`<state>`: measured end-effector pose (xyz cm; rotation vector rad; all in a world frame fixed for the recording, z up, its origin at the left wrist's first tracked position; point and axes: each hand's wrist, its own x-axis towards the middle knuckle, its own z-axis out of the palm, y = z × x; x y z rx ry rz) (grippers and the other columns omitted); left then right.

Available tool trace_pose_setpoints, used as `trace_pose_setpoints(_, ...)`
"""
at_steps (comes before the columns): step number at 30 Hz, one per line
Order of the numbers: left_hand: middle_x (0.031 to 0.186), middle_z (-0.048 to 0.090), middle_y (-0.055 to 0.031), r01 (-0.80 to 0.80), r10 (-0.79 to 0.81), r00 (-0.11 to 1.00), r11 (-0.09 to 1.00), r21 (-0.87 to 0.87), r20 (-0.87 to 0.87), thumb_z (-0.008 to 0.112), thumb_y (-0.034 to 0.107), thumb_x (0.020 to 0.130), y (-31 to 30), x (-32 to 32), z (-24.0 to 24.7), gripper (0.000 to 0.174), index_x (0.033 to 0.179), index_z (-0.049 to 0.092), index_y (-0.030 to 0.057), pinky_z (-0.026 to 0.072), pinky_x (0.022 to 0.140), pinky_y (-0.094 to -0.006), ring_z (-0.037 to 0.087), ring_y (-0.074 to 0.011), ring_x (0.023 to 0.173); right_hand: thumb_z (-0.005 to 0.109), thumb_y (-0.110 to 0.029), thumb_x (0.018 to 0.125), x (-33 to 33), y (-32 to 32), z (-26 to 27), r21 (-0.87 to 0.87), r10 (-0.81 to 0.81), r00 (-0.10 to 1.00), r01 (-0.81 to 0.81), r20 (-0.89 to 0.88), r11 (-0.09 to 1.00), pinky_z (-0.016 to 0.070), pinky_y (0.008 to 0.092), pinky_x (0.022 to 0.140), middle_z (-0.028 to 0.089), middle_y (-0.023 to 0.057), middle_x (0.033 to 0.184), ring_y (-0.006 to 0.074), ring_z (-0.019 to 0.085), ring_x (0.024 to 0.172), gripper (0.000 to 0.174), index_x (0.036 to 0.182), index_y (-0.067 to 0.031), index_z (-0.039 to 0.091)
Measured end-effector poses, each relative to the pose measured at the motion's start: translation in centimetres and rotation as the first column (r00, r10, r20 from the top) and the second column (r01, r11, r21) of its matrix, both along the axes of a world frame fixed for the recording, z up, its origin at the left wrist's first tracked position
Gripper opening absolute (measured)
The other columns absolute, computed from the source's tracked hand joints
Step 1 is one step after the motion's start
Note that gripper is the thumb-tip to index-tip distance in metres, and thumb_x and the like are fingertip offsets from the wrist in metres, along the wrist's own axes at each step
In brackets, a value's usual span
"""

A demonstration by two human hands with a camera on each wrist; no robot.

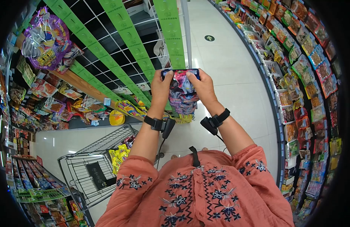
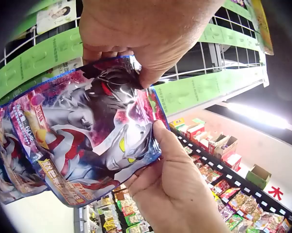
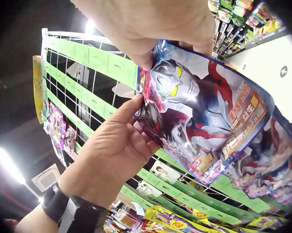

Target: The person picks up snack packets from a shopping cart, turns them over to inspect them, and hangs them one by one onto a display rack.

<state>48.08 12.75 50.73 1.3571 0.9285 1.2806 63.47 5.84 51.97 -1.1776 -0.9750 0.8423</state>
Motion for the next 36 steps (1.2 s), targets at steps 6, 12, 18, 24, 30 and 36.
trace_pose_setpoints(6, 0.079, 0.06, 0.0039, 0.024, -0.024, 0.999, 1.0, -0.005, -0.024, 0.069, 0.022, 0.095, -0.1, -0.4, 0.1, 0.021, 0.097, 0.06, 0.0034, 0.0424, 0.061, -0.0205, 0.051, -0.0027, 0.069, 0.068, -0.023, 0.093, 0.0, 0.1, -0.2, -0.017, -0.018, 1.0, 0.018, 0.019, 1.0, 0.048, 0.0249, 0.067, 0.066, -0.0001, 0.08, 0.006, 0.057, 0.073, 0.023, 0.1, -0.0009, 0.069)
trace_pose_setpoints(12, 0.083, 0.061, 0.0037, 0.035, -0.036, 0.999, 0.999, -0.003, -0.032, 0.069, 0.021, 0.095, -0.1, -0.5, -0.3, 0.02, 0.1, 0.059, 0.0037, 0.0435, 0.062, -0.0192, 0.054, -0.0023, 0.071, 0.067, -0.022, 0.093, 0.0, -0.4, 0.0, -0.041, -0.032, 0.997, 0.035, 0.073, 0.999, 0.0479, 0.0256, 0.065, 0.065, 0.0004, 0.078, 0.0066, 0.057, 0.071, 0.022, 0.099, -0.0005, 0.068)
trace_pose_setpoints(18, 0.087, 0.062, 0.0027, 0.063, -0.062, 0.994, 0.998, 0.006, -0.092, 0.069, 0.021, 0.096, -0.1, -1.0, -0.9, 0.022, 0.105, 0.059, 0.0034, 0.0443, 0.067, -0.0199, 0.054, -0.0028, 0.076, 0.065, -0.02, 0.093, 0.6, -0.4, -1.3, -0.06, -0.017, 0.988, 0.026, 0.15, 0.998, 0.0482, 0.0265, 0.065, 0.065, 0.0018, 0.077, 0.0076, 0.057, 0.07, 0.021, 0.099, -0.0001, 0.066)
trace_pose_setpoints(24, 0.092, 0.063, 0.0013, 0.102, -0.104, 0.99, 0.994, -0.027, -0.1, 0.067, 0.021, 0.097, -0.1, -1.6, -1.2, 0.025, 0.112, 0.06, 0.0016, 0.0441, 0.073, -0.0209, 0.055, -0.0047, 0.084, 0.062, -0.016, 0.094, 0.7, -0.5, -1.4, 0.026, -0.075, 0.97, 0.071, 0.233, 0.997, 0.0484, 0.0264, 0.066, 0.065, 0.0053, 0.079, 0.0089, 0.057, 0.071, 0.02, 0.105, -0.0013, 0.066)
trace_pose_setpoints(30, 0.11, 0.063, -0.0065, 0.049, -0.043, 0.974, 0.999, 0.022, -0.221, 0.062, 0.018, 0.097, -0.9, -2.1, -1.1, 0.038, 0.128, 0.054, -0.0028, 0.047, 0.088, -0.0255, 0.059, -0.0115, 0.1, 0.056, -0.01, 0.094, 1.1, -1.4, -0.7, -0.021, -0.066, 0.968, 0.073, 0.241, 0.997, 0.05, 0.0273, 0.073, 0.068, 0.0065, 0.087, 0.0109, 0.061, 0.079, 0.023, 0.114, -0.0011, 0.064)
trace_pose_setpoints(36, 0.132, 0.057, -0.0168, 0.003, 0.031, 0.965, 0.992, 0.129, -0.26, 0.059, 0.016, 0.098, -3.1, -3.1, -1.4, 0.049, 0.14, 0.045, -0.0039, 0.0444, 0.104, -0.0346, 0.056, -0.0214, 0.121, 0.053, -0.005, 0.095, 1.3, -2.1, -1.8, 0.088, -0.12, 0.974, 0.104, 0.193, 0.991, 0.051, 0.0276, 0.084, 0.069, 0.0091, 0.103, 0.0137, 0.064, 0.092, 0.027, 0.12, 0.0016, 0.06)
